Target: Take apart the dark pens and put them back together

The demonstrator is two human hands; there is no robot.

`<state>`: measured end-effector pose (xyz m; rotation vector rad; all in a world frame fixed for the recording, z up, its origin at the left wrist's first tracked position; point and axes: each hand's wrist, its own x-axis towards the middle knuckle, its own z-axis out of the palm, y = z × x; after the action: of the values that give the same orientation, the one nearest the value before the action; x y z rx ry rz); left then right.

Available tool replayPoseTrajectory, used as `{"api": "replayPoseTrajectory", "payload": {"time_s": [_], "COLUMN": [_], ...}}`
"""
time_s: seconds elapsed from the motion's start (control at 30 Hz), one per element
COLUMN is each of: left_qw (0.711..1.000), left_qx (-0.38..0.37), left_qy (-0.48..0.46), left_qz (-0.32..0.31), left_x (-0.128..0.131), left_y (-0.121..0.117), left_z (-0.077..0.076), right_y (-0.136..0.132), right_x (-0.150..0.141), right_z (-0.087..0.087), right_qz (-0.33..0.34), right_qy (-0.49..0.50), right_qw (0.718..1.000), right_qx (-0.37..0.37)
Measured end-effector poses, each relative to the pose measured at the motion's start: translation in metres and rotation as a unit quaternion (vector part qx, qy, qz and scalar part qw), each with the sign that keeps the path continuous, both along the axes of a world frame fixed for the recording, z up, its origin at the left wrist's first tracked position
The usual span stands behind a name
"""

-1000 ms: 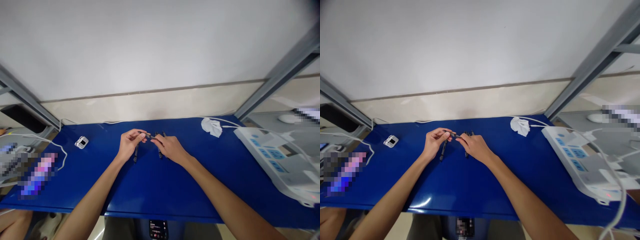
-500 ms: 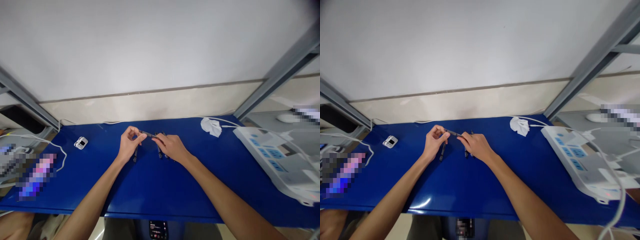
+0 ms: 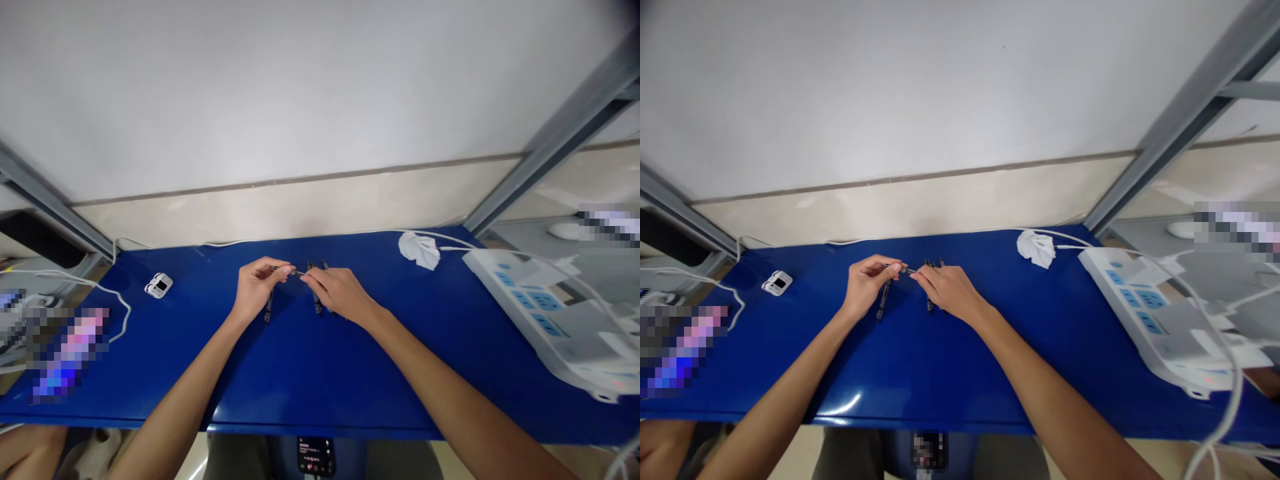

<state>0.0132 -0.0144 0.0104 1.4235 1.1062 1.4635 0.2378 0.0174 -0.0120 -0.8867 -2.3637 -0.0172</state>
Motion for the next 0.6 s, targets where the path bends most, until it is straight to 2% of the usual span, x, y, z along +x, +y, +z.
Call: {"api": "replayPoseTrajectory", "payload": {"time_s": [0.13,0.23,0.3,0.37,0.5,0.6], "left_qw": [1.000,0.999,0.998,0.992,0.950,0.915], "left_qx": [-0.010,-0.030,-0.008,0.048,0.160,0.194], "left_qy": [0.014,0.033,0.067,0.117,0.265,0.353], "left_qz": [0.026,0.010,0.000,-0.011,-0.031,-0.013], "left_x": [-0.003,-0.006,-0.007,-0.008,-0.011,-0.014], "left_y": [0.001,0.002,0.002,0.002,0.003,0.003], "left_z": [-0.001,0.000,0.000,0.000,-0.004,-0.006], "right_y": [-0.001,-0.001,0.000,0.001,0.001,0.000], "right_x": [-0.003,-0.002,-0.001,0.001,0.002,0.001], "right_z": [0.001,0.003,0.004,0.004,0.003,0.004], "right_qz": [0.000,0.006,0.013,0.021,0.039,0.046], "right_qy": [0.002,0.012,0.011,0.005,0.013,0.022], "right_qw": [1.000,1.000,1.000,1.000,0.999,0.999], "right_qx": [0.013,0.014,0.012,0.009,0.017,0.018]}}
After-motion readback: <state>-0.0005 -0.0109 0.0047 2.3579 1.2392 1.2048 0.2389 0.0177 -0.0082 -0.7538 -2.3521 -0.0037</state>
